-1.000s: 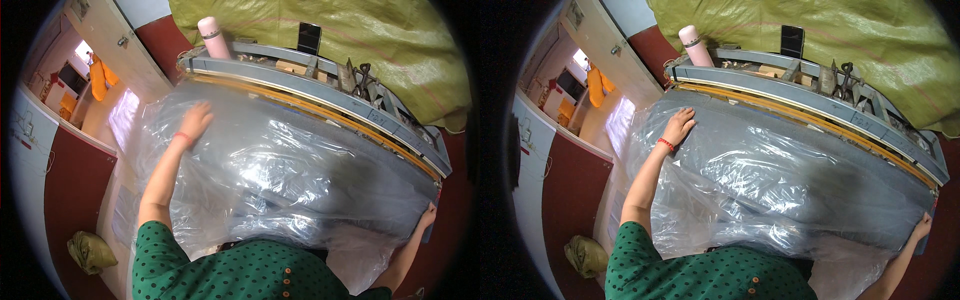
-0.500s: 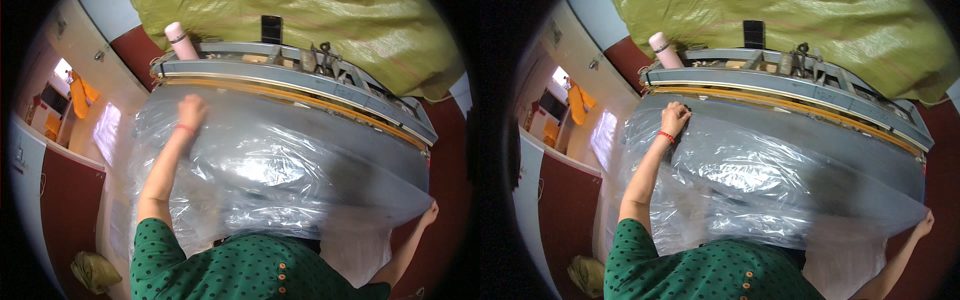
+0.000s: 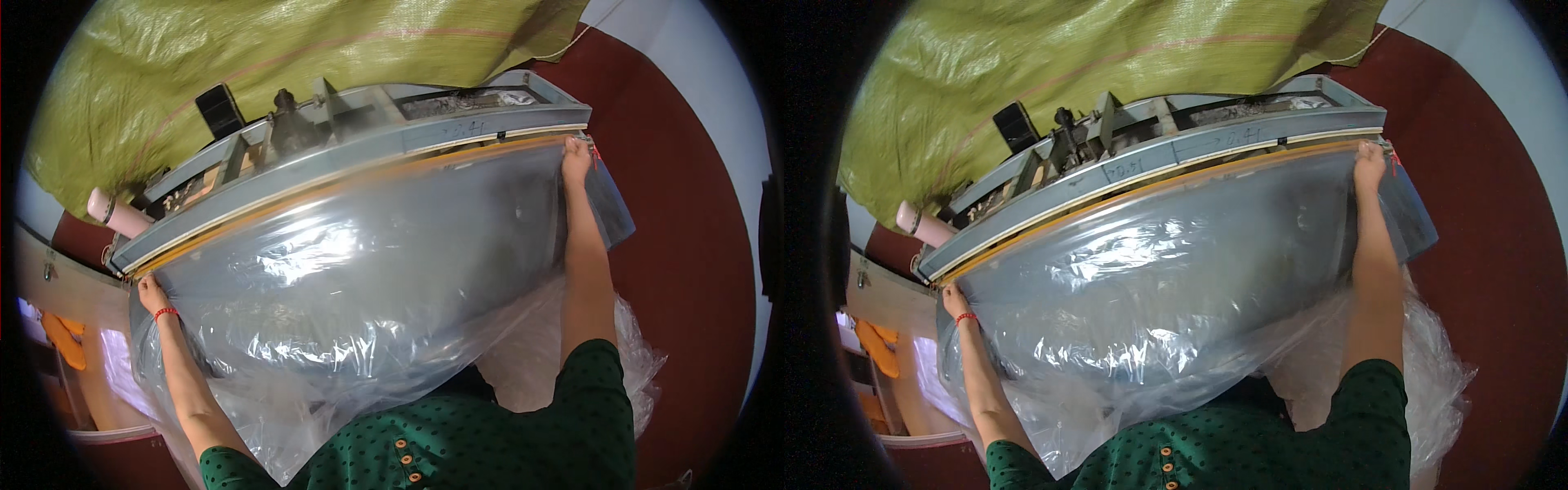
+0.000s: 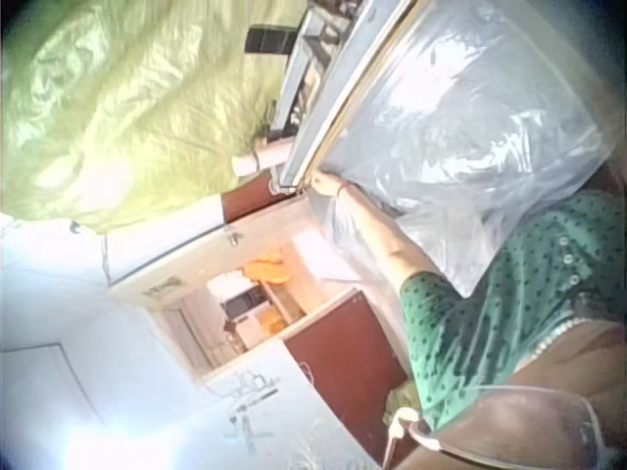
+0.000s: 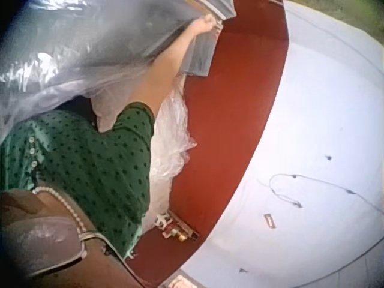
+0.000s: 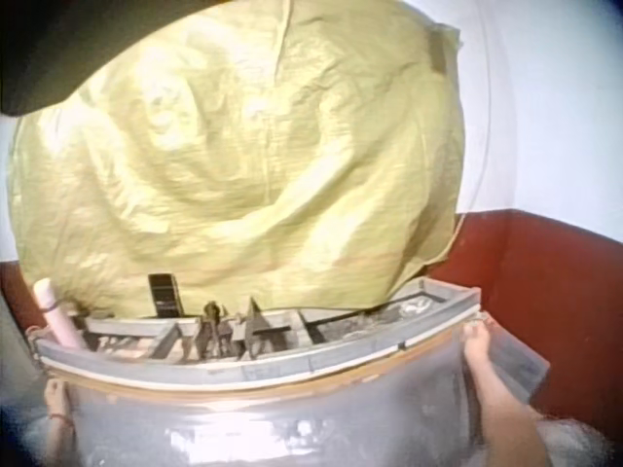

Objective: Manually placing plastic film over a large grey industrial component as part of a manufacturing or packaging process.

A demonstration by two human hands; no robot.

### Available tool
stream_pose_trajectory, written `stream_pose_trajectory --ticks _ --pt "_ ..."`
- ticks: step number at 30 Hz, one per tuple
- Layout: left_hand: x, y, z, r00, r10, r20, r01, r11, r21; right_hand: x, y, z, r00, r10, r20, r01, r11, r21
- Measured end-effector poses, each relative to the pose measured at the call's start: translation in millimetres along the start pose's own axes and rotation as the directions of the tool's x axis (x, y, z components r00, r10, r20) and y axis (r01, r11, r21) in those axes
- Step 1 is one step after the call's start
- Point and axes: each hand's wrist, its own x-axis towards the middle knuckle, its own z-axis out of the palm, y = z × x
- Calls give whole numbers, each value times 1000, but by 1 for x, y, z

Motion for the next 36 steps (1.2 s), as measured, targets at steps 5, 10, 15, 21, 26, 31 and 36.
stream_pose_trajectory --ticks 5,10,15,21,26,31,36 --pt "9 -6 26 999 -9 35 14 990 -142 11 10 5 999 37 -18 -35 996 85" --pt "9 -1 10 999 -4 39 6 998 -55 9 0 9 987 163 -5 -160 973 165" --pt "2 14 21 990 -144 4 140 959 -248 5 -22 -9 969 248 22 -243 922 301" --pt "18 -10 8 977 52 -205 21 940 339 4 -25 -5 965 255 62 -262 936 233" --pt "-3 26 -31 919 87 386 -350 630 693 -20 -88 -23 919 181 349 -212 976 53" --pt "-85 115 -6 825 265 500 -478 799 365 0 -48 -129 992 51 119 -42 996 -73" --pt "-149 190 -26 717 101 690 -210 975 75 -24 -110 -147 871 -491 -14 329 604 -726"
